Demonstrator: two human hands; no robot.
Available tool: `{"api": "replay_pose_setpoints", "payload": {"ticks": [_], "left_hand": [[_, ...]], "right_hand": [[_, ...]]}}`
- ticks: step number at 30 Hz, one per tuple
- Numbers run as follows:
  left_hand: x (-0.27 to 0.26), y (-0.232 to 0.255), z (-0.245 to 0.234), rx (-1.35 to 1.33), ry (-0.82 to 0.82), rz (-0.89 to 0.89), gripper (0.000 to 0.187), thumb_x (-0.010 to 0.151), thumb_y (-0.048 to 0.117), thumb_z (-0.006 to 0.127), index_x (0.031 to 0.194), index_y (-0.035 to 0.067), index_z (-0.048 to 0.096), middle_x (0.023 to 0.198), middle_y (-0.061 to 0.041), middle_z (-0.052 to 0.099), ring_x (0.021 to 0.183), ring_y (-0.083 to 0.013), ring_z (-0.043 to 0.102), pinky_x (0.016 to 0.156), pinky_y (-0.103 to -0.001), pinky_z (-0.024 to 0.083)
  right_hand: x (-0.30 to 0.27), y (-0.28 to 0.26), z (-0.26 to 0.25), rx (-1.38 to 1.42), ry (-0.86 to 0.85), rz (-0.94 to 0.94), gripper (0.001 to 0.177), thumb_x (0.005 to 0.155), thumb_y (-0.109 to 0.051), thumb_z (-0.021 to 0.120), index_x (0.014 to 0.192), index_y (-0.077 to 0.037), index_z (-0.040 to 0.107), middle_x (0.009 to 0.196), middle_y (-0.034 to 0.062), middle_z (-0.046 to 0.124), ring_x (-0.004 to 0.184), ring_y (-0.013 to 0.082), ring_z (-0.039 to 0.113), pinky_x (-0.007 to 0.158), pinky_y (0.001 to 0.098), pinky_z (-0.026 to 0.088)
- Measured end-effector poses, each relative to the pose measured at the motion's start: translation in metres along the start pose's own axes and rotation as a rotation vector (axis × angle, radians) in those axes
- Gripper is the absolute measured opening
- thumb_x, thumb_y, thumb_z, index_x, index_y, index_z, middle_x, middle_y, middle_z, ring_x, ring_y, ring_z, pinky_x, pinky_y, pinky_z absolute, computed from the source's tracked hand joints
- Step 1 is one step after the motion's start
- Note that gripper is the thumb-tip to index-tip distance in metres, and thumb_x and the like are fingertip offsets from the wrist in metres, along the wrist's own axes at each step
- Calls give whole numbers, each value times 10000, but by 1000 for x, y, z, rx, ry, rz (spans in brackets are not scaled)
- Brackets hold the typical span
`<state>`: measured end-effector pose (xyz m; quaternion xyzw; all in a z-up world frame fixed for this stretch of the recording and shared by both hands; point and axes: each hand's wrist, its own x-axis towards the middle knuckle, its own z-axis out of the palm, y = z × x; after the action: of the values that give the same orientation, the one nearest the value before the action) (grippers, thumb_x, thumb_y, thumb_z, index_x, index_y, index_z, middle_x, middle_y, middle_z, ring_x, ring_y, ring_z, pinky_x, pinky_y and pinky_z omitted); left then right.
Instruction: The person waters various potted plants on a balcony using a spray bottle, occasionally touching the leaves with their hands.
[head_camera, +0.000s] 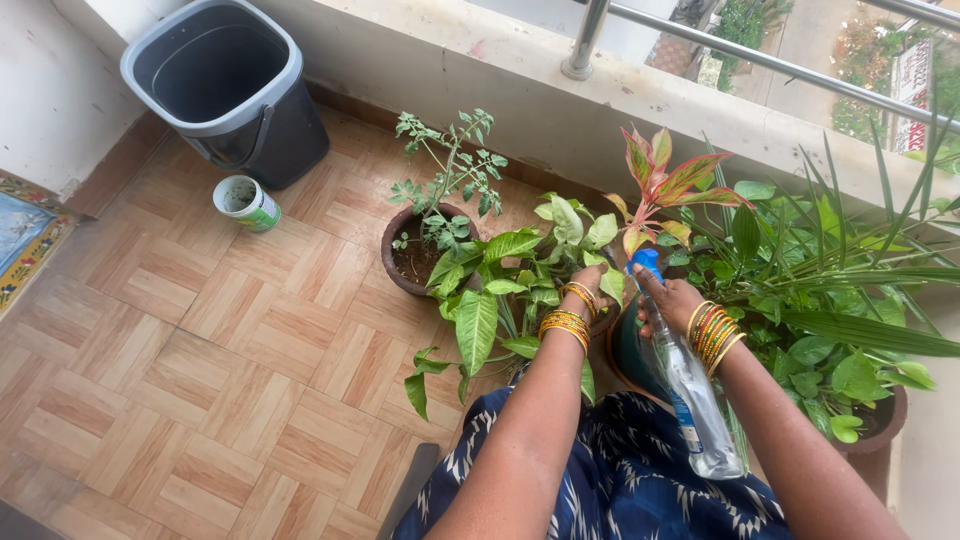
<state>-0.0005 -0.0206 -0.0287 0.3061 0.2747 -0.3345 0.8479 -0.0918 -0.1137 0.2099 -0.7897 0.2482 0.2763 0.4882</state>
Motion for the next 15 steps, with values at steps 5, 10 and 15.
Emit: {"api": "replay_pose_setpoints", "payload": {"ticks": [5,10,15], "left_hand": [[0,1,2,18,18,-2,444,990,240,591,1370,27,505,1231,-200,662,1095,-365,669,904,-605,561],[-6,1,1,65,-17,-27,449,1001,310,571,1368,55,531,1239,-170,680,1109,-348,665,912,-570,530],[-13,-7,-25,190,-64,-56,416,1007,403,524,1331,141,526,1245,-130,679,1121,-351,655,888,-549,469]], "right_hand": [[6,-3,-5,20,-63,-53,692,929,-664,495,933,16,622,772,154,743,504,240,673,515,369,562],[-10,0,1,104,28,-54,691,950,-658,533,947,28,615,779,145,682,511,231,658,513,383,571],[-15,12,2,101,4,-140,656,919,-643,505,936,-8,670,755,114,746,475,219,650,509,357,562]]}}
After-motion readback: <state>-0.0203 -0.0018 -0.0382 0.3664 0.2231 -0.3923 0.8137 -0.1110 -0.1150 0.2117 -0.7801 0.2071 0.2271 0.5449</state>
